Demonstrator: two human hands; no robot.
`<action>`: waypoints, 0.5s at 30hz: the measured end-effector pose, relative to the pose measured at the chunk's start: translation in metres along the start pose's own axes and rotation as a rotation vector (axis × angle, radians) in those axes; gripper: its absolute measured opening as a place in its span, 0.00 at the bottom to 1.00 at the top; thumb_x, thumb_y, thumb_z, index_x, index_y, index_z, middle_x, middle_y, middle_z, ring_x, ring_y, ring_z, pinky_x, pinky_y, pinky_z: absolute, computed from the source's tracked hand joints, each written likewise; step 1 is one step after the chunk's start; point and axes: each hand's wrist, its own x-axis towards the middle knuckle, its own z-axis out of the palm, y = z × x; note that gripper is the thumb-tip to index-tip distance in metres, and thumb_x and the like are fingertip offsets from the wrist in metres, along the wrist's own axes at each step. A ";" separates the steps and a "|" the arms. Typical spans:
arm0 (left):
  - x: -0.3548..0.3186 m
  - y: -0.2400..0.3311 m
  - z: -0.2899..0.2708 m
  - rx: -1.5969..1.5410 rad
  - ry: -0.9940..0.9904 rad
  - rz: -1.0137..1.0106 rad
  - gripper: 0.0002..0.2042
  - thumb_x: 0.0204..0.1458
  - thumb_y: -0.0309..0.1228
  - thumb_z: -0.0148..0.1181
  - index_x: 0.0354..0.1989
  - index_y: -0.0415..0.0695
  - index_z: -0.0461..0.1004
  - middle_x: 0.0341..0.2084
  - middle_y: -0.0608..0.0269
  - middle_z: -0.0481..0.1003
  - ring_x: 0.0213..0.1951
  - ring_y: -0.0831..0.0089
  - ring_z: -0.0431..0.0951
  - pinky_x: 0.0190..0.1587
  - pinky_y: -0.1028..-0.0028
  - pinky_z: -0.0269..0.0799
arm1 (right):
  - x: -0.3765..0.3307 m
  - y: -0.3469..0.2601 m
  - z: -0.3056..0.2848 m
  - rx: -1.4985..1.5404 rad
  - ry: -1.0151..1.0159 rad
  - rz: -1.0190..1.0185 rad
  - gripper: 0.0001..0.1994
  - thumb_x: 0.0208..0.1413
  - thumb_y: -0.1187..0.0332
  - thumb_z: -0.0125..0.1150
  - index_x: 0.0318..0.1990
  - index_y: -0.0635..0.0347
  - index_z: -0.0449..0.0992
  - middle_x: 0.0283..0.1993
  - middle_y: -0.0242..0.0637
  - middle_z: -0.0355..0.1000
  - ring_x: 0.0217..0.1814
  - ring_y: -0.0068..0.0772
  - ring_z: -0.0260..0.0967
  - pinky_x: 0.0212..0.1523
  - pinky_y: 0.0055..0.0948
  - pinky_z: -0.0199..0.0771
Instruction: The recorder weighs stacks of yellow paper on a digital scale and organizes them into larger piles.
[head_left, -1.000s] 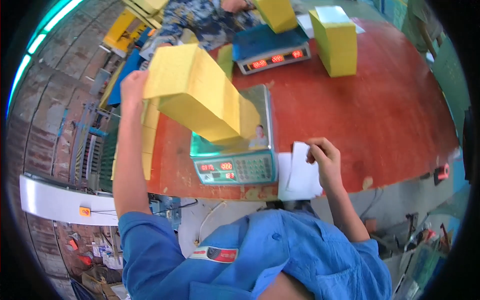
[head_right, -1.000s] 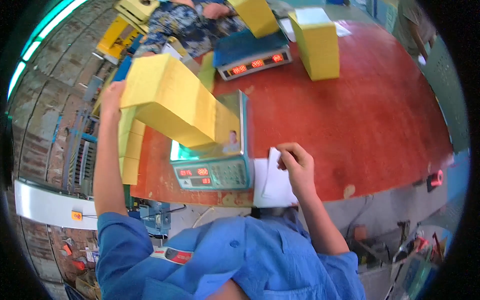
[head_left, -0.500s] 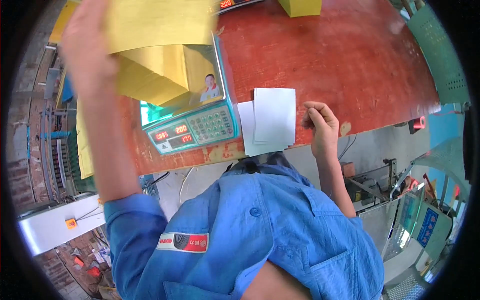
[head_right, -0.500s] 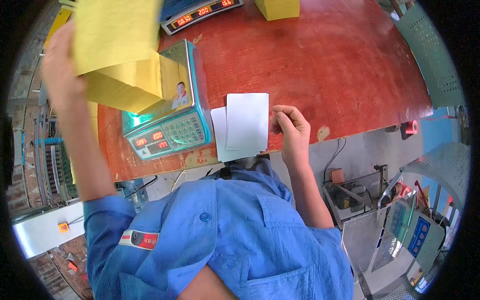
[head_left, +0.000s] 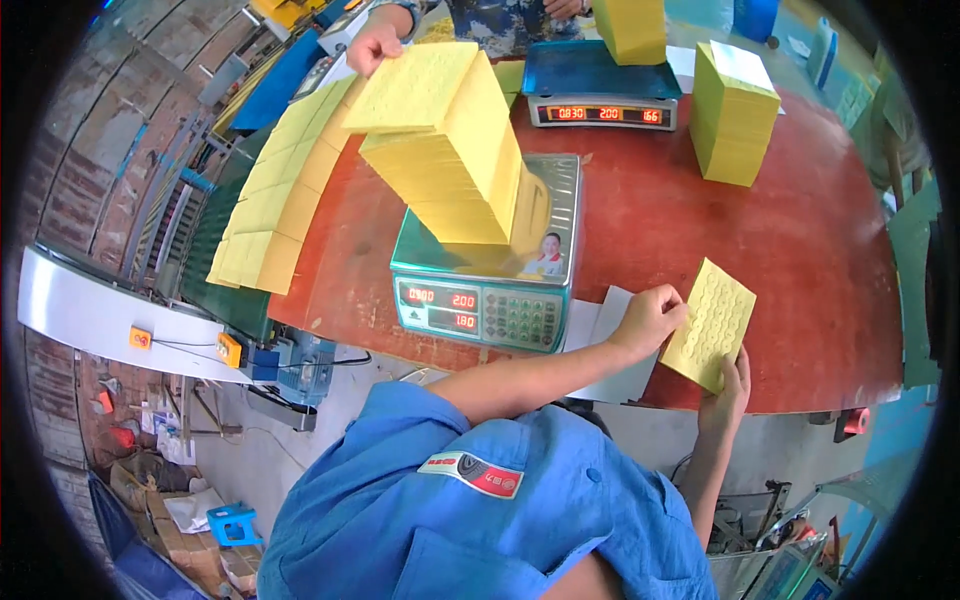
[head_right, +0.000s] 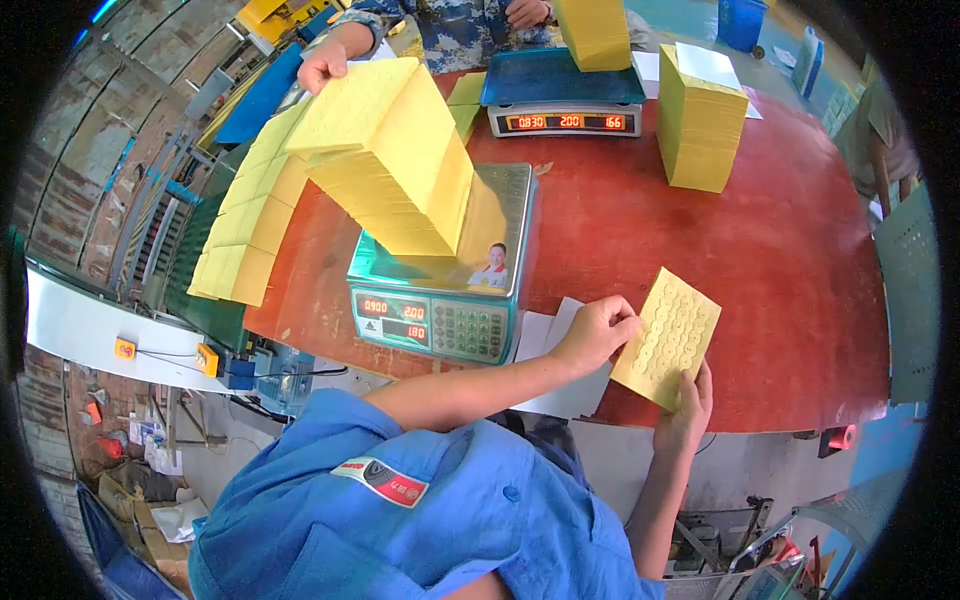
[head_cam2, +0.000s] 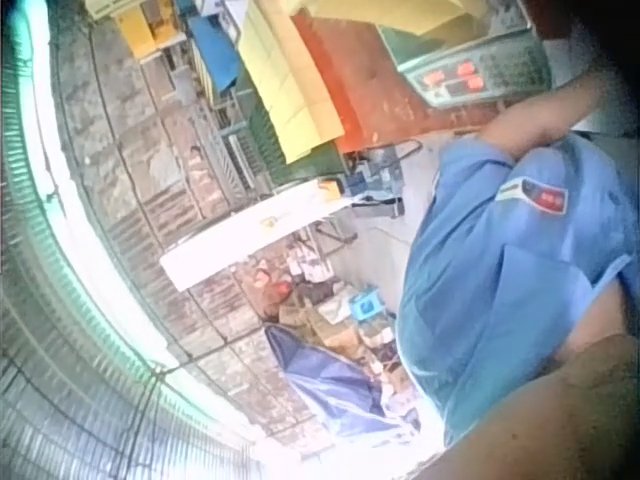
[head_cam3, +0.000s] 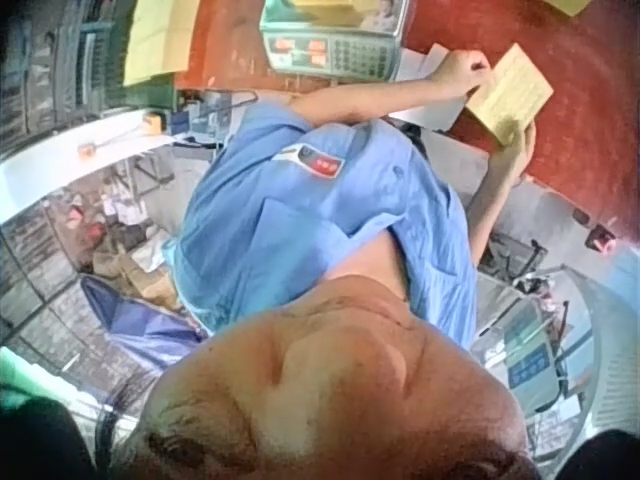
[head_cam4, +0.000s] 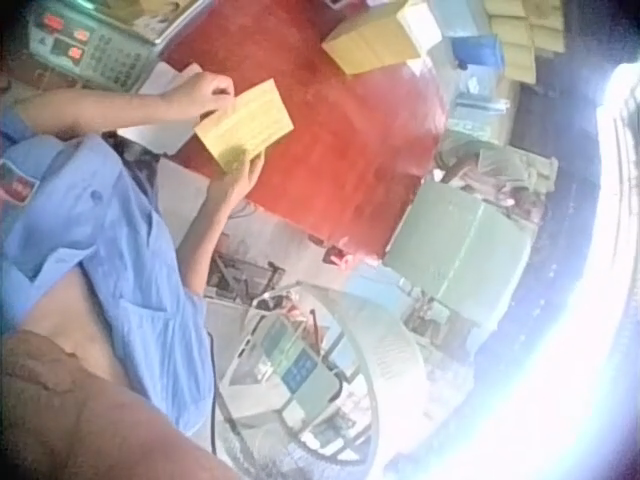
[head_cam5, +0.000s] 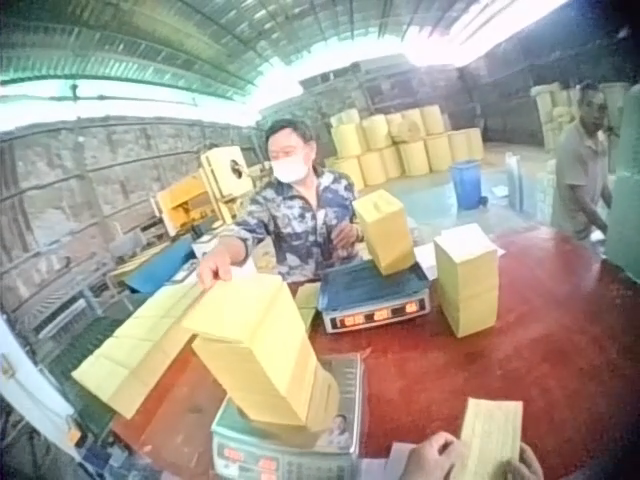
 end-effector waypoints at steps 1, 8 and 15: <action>-0.002 0.000 -0.002 0.029 -0.026 0.010 0.09 0.58 0.32 0.58 0.30 0.39 0.72 0.23 0.65 0.74 0.26 0.82 0.72 0.28 0.76 0.70 | 0.000 0.000 -0.001 -0.087 0.009 -0.039 0.21 0.64 0.72 0.46 0.63 0.69 0.62 0.59 0.45 0.68 0.62 0.34 0.67 0.61 0.33 0.68; -0.038 0.018 -0.056 -0.202 -0.161 -0.083 0.08 0.64 0.33 0.52 0.42 0.41 0.67 0.27 0.64 0.74 0.24 0.80 0.74 0.24 0.79 0.70 | -0.002 0.013 -0.030 -0.591 0.095 -0.239 0.23 0.60 0.78 0.48 0.63 0.70 0.62 0.60 0.45 0.66 0.61 0.37 0.66 0.60 0.31 0.65; -0.120 -0.009 -0.150 -0.211 0.139 -0.170 0.07 0.63 0.32 0.52 0.39 0.40 0.71 0.29 0.64 0.75 0.26 0.81 0.75 0.28 0.80 0.72 | 0.005 0.001 0.002 -1.017 0.064 -0.723 0.18 0.62 0.77 0.51 0.60 0.68 0.67 0.60 0.44 0.67 0.61 0.35 0.65 0.60 0.34 0.65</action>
